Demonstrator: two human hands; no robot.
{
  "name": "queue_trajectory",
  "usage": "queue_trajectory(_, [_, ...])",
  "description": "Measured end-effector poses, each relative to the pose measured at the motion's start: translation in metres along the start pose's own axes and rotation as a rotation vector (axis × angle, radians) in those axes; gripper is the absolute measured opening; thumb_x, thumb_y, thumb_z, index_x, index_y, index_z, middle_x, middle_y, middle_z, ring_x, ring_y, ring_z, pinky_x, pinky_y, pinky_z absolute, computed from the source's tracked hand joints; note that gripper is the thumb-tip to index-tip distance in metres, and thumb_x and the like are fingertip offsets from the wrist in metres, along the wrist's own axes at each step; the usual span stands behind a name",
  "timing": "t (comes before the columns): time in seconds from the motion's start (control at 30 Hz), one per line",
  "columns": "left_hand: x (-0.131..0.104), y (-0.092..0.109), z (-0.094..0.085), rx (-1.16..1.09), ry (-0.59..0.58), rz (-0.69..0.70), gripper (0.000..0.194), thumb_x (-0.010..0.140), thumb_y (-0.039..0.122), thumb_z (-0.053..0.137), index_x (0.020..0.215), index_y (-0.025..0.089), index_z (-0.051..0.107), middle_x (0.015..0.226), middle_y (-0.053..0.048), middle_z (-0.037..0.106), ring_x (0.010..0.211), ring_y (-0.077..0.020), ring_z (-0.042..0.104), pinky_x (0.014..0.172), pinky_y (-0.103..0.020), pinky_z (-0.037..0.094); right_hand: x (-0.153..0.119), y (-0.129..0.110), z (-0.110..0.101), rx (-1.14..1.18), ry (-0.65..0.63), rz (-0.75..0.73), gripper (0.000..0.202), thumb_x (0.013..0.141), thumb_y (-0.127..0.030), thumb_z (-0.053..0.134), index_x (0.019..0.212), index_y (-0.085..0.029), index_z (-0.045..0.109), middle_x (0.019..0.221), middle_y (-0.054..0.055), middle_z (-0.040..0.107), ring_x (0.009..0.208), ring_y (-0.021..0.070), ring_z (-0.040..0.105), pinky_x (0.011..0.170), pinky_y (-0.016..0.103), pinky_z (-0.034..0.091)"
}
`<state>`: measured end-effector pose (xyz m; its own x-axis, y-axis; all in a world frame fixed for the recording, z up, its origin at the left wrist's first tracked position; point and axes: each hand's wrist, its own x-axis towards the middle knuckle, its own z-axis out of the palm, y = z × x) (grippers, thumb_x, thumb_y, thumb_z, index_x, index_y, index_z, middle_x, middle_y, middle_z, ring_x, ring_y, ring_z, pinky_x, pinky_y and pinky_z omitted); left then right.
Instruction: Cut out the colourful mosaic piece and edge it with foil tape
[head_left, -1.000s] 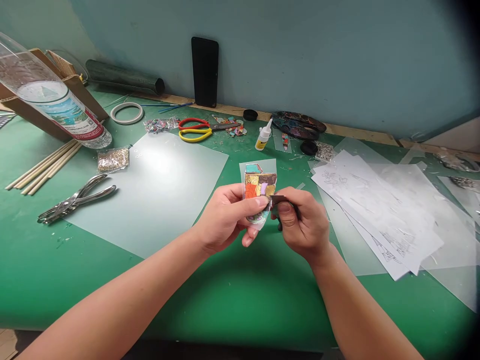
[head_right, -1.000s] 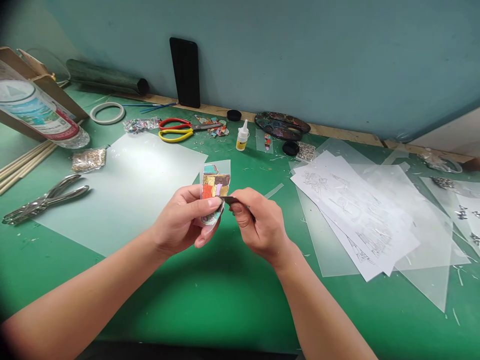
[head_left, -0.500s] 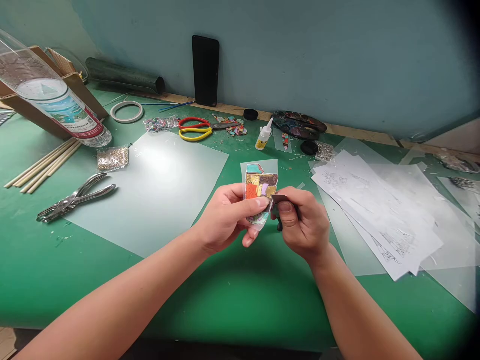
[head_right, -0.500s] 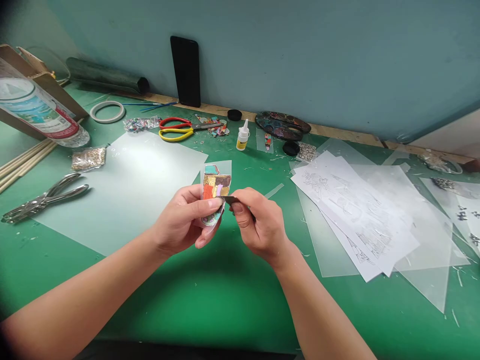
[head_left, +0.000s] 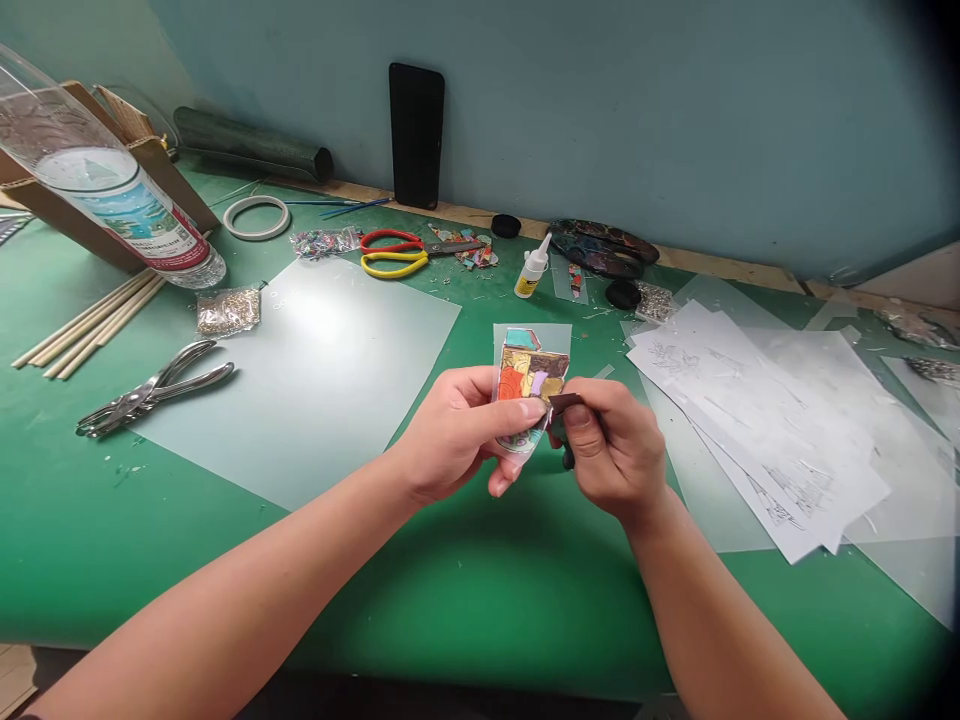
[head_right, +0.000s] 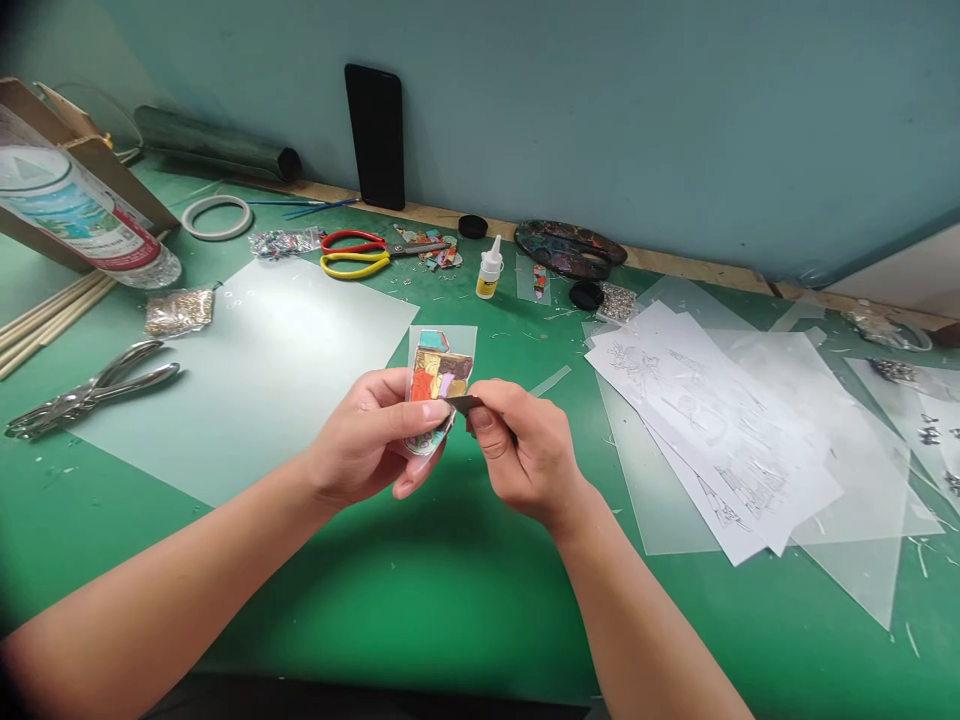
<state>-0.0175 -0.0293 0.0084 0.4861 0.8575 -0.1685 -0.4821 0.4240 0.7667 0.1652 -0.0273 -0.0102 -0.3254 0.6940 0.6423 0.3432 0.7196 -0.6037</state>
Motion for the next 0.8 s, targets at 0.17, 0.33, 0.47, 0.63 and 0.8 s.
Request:
queue_trajectory(0.17, [0.0000, -0.0011, -0.0029, -0.012, -0.061, 0.001, 0.028, 0.078, 0.034, 0.084, 0.078, 0.015, 0.065, 0.051, 0.003, 0.058, 0.035, -0.0089, 0.051, 0.033, -0.019, 0.044, -0.0009, 0.0002, -0.0011, 0.057, -0.034, 0.023, 0.013, 0.104, -0.020, 0.049, 0.108, -0.025, 0.060, 0.071, -0.002, 0.061, 0.049, 0.0113, 0.057, 0.044, 0.024, 0.046])
queue_trajectory(0.33, [-0.0001, -0.0014, -0.0057, 0.016, -0.076, 0.002, 0.026, 0.080, 0.034, 0.082, 0.078, 0.015, 0.063, 0.050, 0.004, 0.056, 0.035, -0.0092, 0.052, 0.035, -0.019, 0.045, -0.0028, 0.0015, -0.0017, 0.049, -0.046, 0.024, 0.013, 0.105, -0.023, 0.048, 0.108, -0.026, 0.060, 0.072, -0.002, 0.062, 0.049, 0.0118, 0.057, 0.044, 0.025, 0.047])
queue_trajectory(0.47, [-0.0001, -0.0017, -0.0062, 0.042, -0.063, 0.023, 0.027, 0.080, 0.035, 0.082, 0.078, 0.016, 0.063, 0.052, 0.004, 0.055, 0.036, -0.0094, 0.053, 0.035, -0.020, 0.047, -0.0019, 0.0023, -0.0020, 0.035, -0.046, 0.022, 0.012, 0.104, -0.022, 0.049, 0.106, -0.025, 0.060, 0.071, -0.002, 0.061, 0.049, 0.0116, 0.056, 0.045, 0.025, 0.046])
queue_trajectory(0.63, [-0.0003, -0.0019, -0.0072, 0.063, -0.070, 0.038, 0.023, 0.082, 0.033, 0.080, 0.080, 0.015, 0.065, 0.053, 0.004, 0.055, 0.037, -0.0097, 0.053, 0.034, -0.020, 0.047, 0.0002, 0.0019, -0.0028, 0.046, -0.062, 0.021, 0.011, 0.104, -0.021, 0.049, 0.101, -0.024, 0.059, 0.069, -0.003, 0.058, 0.048, 0.0107, 0.054, 0.044, 0.023, 0.043])
queue_trajectory(0.8, [-0.0007, -0.0011, -0.0076, 0.091, -0.072, 0.039, 0.023, 0.082, 0.032, 0.079, 0.077, 0.016, 0.064, 0.053, 0.004, 0.054, 0.040, -0.0100, 0.053, 0.034, -0.020, 0.047, -0.0012, 0.0022, -0.0044, 0.079, -0.076, 0.033, 0.011, 0.102, -0.018, 0.051, 0.099, -0.024, 0.060, 0.067, -0.004, 0.056, 0.047, 0.0101, 0.052, 0.043, 0.023, 0.041])
